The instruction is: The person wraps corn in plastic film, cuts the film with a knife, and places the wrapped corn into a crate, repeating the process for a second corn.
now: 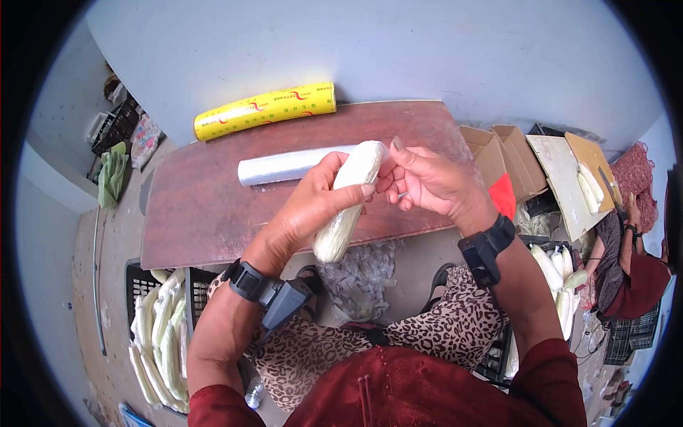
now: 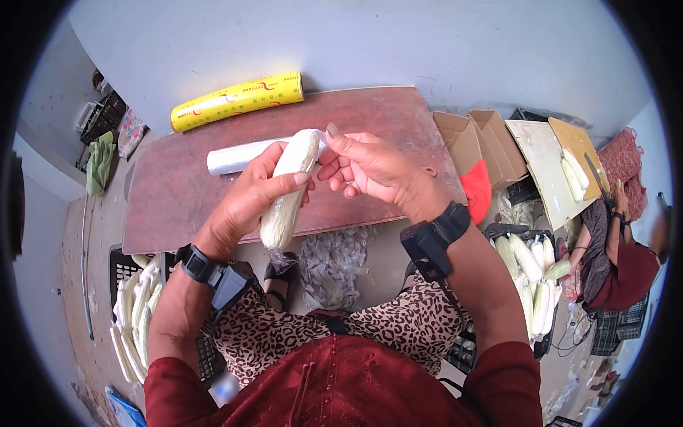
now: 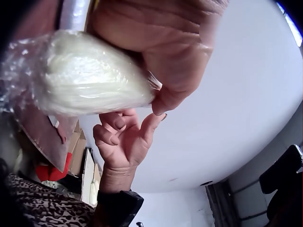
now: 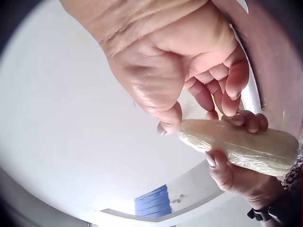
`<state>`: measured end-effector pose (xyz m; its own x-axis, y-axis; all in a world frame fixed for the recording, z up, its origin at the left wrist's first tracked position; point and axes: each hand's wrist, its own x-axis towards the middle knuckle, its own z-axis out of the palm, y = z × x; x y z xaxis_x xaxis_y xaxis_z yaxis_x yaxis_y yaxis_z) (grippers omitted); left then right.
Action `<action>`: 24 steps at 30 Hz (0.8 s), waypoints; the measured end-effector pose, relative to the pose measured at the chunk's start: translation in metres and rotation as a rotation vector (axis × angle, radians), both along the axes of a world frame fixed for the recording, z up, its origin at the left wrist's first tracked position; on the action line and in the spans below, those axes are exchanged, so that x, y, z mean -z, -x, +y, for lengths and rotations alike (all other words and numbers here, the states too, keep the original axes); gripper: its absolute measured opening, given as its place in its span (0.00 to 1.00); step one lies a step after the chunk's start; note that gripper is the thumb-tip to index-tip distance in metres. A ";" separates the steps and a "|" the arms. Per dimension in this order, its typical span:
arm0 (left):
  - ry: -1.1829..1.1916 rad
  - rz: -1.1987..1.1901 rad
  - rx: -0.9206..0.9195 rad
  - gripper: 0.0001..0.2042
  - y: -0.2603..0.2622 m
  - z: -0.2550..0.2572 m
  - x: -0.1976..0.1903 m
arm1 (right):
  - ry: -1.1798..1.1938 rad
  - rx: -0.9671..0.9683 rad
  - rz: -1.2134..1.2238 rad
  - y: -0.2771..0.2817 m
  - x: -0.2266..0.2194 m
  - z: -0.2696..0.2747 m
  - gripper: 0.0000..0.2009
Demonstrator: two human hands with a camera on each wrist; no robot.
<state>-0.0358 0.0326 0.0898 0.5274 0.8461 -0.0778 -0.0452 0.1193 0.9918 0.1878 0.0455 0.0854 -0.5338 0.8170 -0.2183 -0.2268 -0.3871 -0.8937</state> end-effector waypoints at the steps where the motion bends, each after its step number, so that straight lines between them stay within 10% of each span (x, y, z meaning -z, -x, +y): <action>1: -0.037 0.047 0.009 0.23 0.000 -0.001 -0.001 | -0.010 0.030 -0.025 0.002 0.003 0.000 0.22; 24: -0.177 0.332 0.139 0.22 -0.002 0.001 0.005 | -0.392 0.280 -0.252 -0.004 -0.008 -0.003 0.05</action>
<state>-0.0333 0.0338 0.0844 0.6086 0.7840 -0.1222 0.2856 -0.0727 0.9556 0.1917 0.0429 0.0930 -0.2544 0.9664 0.0379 -0.0333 0.0304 -0.9990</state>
